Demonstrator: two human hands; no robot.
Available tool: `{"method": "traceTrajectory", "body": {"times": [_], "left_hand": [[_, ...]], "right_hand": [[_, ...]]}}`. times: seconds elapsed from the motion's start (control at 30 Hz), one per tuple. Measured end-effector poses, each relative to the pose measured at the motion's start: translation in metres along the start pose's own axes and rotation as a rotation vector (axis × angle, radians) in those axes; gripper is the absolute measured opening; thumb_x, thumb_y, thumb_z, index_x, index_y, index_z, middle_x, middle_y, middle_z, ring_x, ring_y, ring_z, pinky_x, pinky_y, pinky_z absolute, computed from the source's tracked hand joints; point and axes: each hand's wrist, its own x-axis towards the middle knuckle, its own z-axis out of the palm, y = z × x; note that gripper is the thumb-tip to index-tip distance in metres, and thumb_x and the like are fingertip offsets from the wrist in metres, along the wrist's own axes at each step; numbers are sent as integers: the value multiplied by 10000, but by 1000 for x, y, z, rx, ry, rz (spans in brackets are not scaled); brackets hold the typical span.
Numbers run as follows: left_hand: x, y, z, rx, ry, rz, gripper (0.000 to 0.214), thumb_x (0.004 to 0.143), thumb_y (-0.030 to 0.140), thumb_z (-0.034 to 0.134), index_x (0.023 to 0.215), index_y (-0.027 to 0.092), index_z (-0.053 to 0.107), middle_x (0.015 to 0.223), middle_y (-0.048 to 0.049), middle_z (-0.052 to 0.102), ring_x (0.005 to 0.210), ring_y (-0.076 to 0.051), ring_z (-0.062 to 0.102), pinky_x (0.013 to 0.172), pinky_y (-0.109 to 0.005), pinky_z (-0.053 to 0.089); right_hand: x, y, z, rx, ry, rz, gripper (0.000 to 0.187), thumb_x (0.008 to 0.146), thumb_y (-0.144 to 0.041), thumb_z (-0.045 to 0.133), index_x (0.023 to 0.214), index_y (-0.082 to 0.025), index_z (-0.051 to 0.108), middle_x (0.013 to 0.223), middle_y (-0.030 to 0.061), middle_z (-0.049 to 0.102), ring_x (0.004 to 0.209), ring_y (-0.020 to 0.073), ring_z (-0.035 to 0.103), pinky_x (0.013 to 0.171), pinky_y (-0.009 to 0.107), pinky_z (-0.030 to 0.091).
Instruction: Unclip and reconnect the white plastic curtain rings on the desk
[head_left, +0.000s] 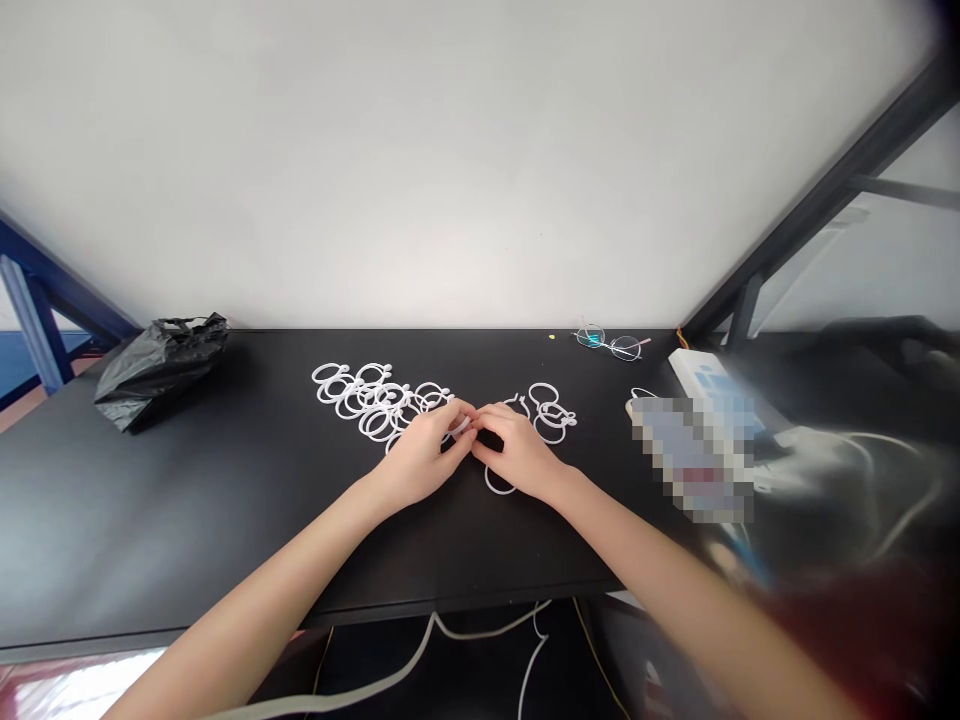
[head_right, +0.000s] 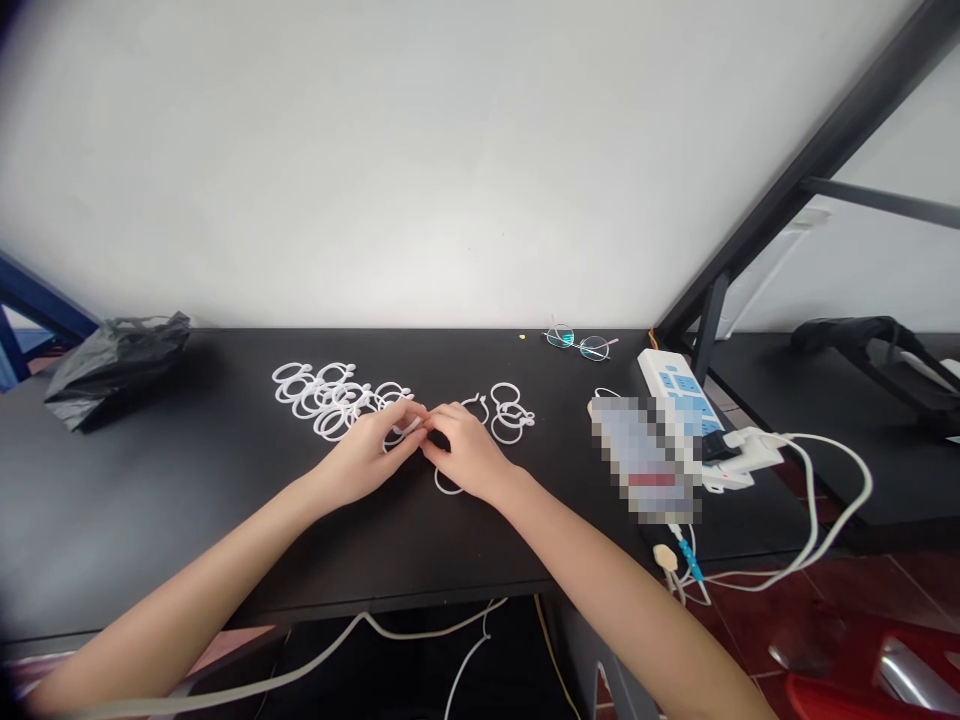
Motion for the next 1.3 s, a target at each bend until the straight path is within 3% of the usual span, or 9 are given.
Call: {"method": "traceTrajectory", "body": {"times": [0.13, 0.63, 1.3], "left_hand": [[0, -1, -1, -82, -15, -15, 158, 914, 288, 494, 1016, 220, 593, 936, -38, 656, 862, -190, 610, 782, -310, 478], [1, 0, 0, -119, 11, -14, 154, 918, 292, 490, 1017, 226, 588, 962, -38, 659, 877, -191, 611, 810, -316, 475], [0, -1, 1, -27, 48, 42, 154, 931, 247, 471, 1039, 226, 578, 923, -27, 659, 849, -181, 624, 794, -303, 483]], "right_hand": [[1, 0, -1, 12, 11, -6, 121, 840, -74, 602, 834, -194, 624, 889, 32, 685, 821, 191, 590, 795, 360, 505], [1, 0, -1, 22, 48, 10, 102, 857, -97, 593, 860, -195, 620, 858, 34, 670, 823, 197, 584, 778, 354, 499], [0, -1, 0, 28, 77, 26, 119, 832, -89, 594, 866, -198, 625, 850, 33, 664, 817, 198, 590, 785, 360, 498]]}}
